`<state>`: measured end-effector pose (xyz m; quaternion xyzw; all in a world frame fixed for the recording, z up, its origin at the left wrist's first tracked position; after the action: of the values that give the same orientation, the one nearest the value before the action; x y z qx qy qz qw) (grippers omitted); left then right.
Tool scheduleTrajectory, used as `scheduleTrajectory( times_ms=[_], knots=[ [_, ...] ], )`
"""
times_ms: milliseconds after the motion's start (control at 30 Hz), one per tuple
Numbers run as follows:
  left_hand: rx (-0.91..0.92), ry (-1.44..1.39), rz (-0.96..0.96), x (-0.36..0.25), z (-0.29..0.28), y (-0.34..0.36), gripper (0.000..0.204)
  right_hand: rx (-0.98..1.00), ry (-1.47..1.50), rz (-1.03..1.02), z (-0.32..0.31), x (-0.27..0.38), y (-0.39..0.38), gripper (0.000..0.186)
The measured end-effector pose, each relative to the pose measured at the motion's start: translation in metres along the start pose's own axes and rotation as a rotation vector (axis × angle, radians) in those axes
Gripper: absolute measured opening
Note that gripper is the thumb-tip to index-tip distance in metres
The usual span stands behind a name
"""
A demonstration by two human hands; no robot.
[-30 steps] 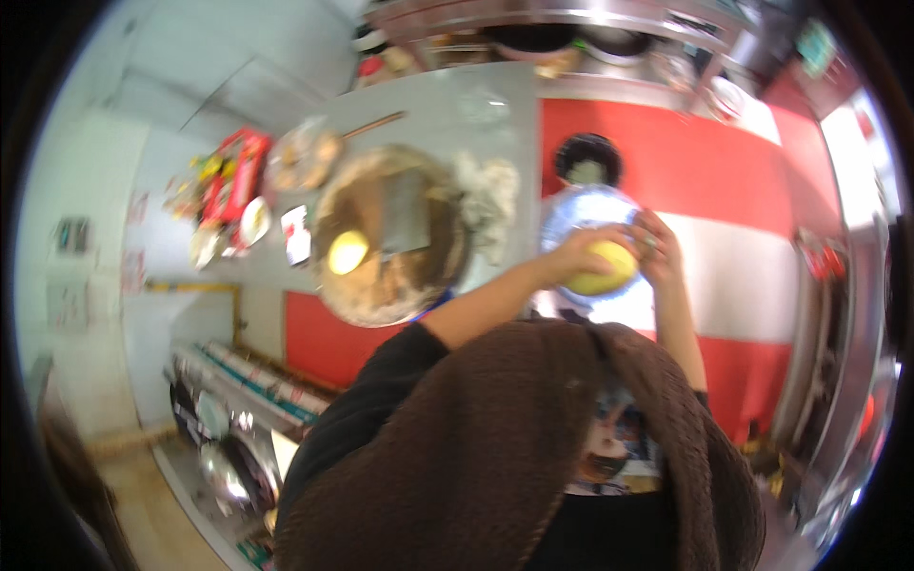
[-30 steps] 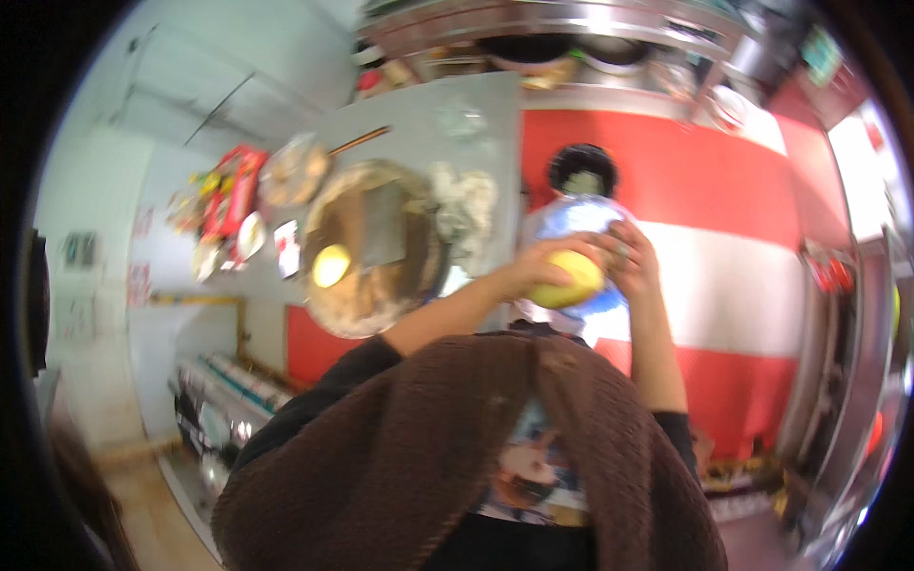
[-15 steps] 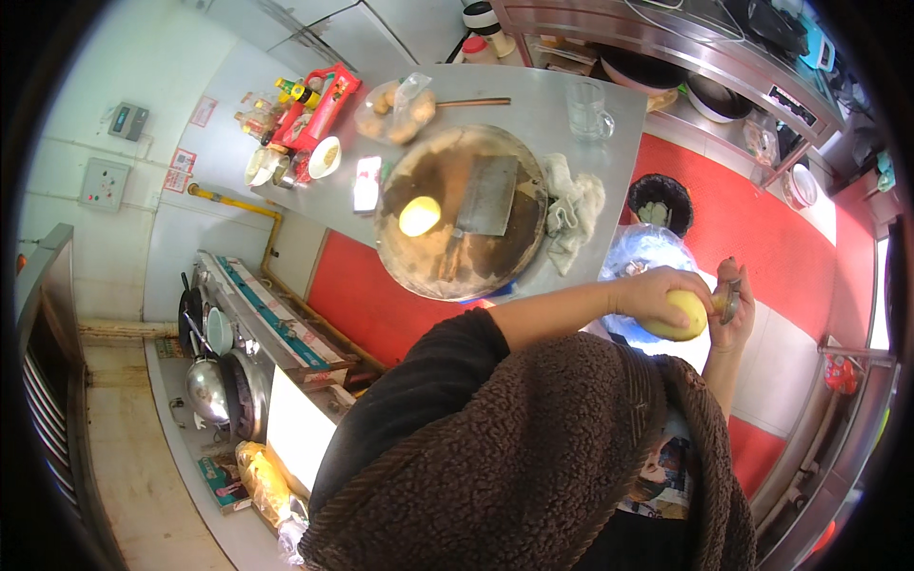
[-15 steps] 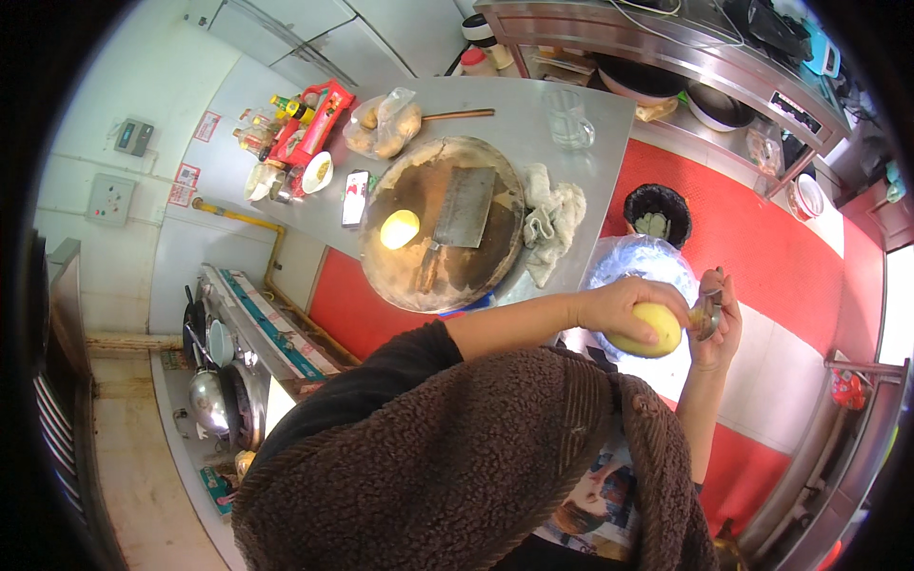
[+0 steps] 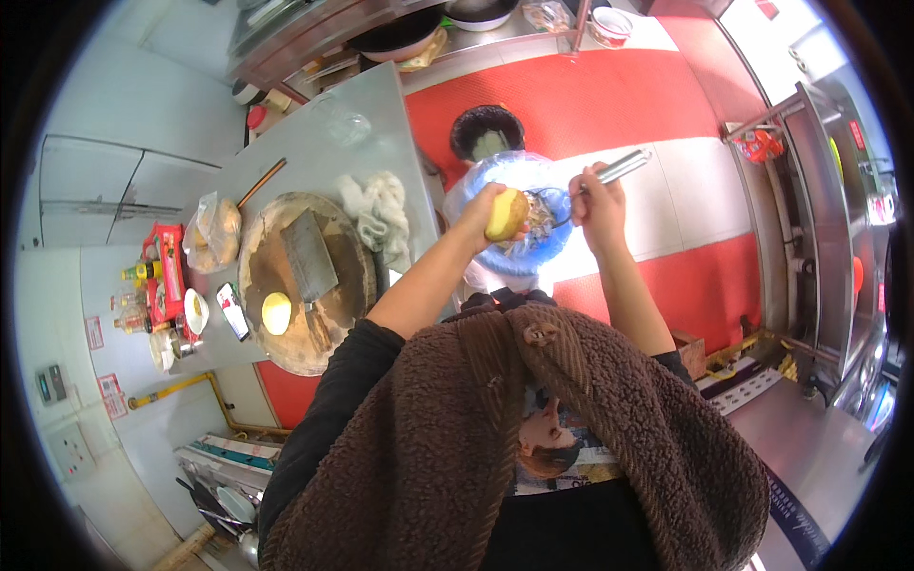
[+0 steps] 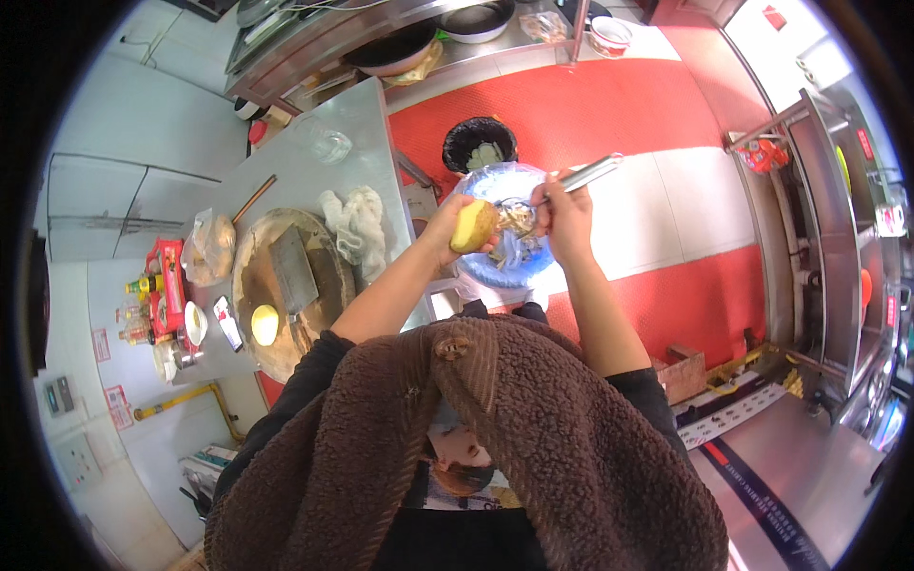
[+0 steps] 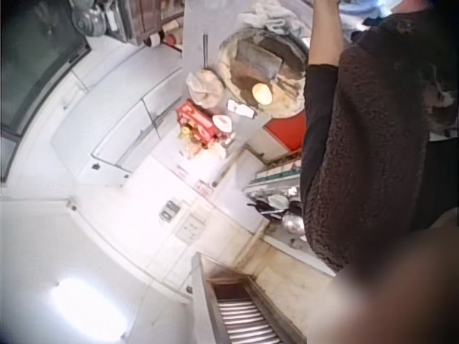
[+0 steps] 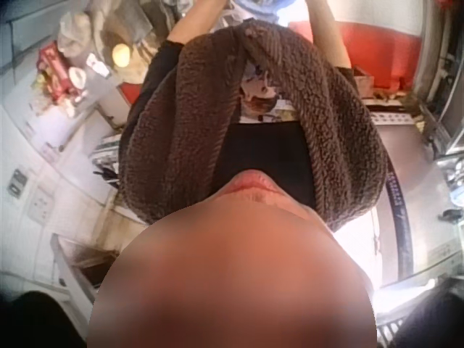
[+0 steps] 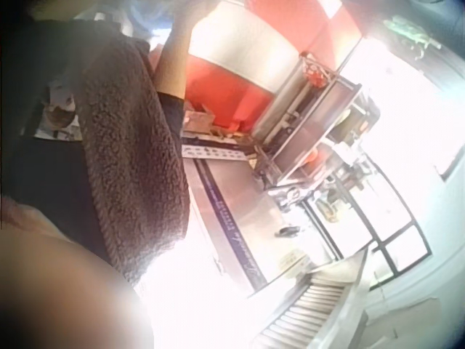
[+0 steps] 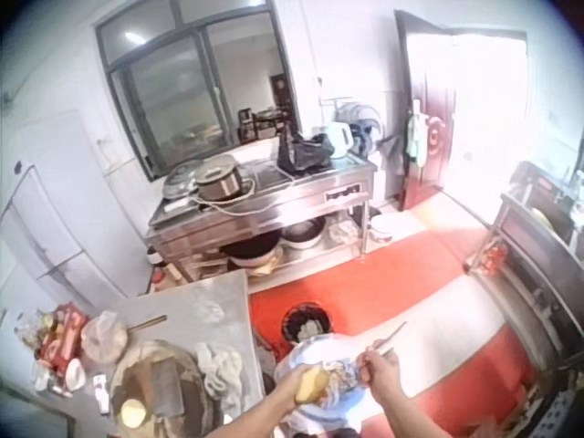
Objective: The person retrieves a container of cut potatoes from a refrigerator and places it on a prep table. They then take whole potatoes from a plastic bag, place them on the table, and peel them one by one using a vegetable peeler, discarding the peels into a bin.
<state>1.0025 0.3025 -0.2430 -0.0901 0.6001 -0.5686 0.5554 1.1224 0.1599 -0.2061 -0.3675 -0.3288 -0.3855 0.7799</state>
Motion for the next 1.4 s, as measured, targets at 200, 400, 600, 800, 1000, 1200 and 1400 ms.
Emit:
scheduleTrajectory(
  times_ms=[200,400,600,800,1000,1200,1400],
  knots=[
    [0.034,-0.114,-0.011,0.000,0.006,0.001,0.051,0.251,0.004,0.026,0.027,-0.014,-0.018,0.017],
    [0.026,-0.134,0.000,0.003,0.003,-0.003,0.050,0.368,-0.076,0.081,0.034,-0.020,-0.016,0.016],
    [0.034,-0.066,-0.005,0.002,0.008,-0.018,0.049,0.265,-0.022,0.158,0.026,-0.014,0.008,0.014],
    [0.090,0.053,0.089,-0.009,-0.003,-0.047,0.045,0.363,-0.021,0.344,0.012,-0.037,0.045,0.016],
    [0.057,0.051,0.071,-0.011,-0.012,-0.058,0.046,-0.051,-0.390,-0.039,0.002,-0.042,0.063,0.017],
    [-0.055,-0.097,0.035,-0.009,-0.012,-0.028,0.046,0.153,-0.155,-0.134,0.030,-0.008,0.021,0.014],
    [-0.060,-0.164,0.005,0.002,-0.014,-0.022,0.042,0.440,-0.189,0.112,0.052,-0.009,-0.026,0.023]
  ],
)
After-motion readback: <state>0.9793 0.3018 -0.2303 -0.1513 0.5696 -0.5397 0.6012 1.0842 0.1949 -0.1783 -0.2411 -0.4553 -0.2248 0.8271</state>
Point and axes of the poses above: each hand's wrist, its own y-axis towards the middle knuckle, its own z-axis out of the palm, x = y × z, the point moved 2 cm from there along y, towards the middle knuckle, and after that the axes turned 14 degrees about -x, right-handed, at the moved point
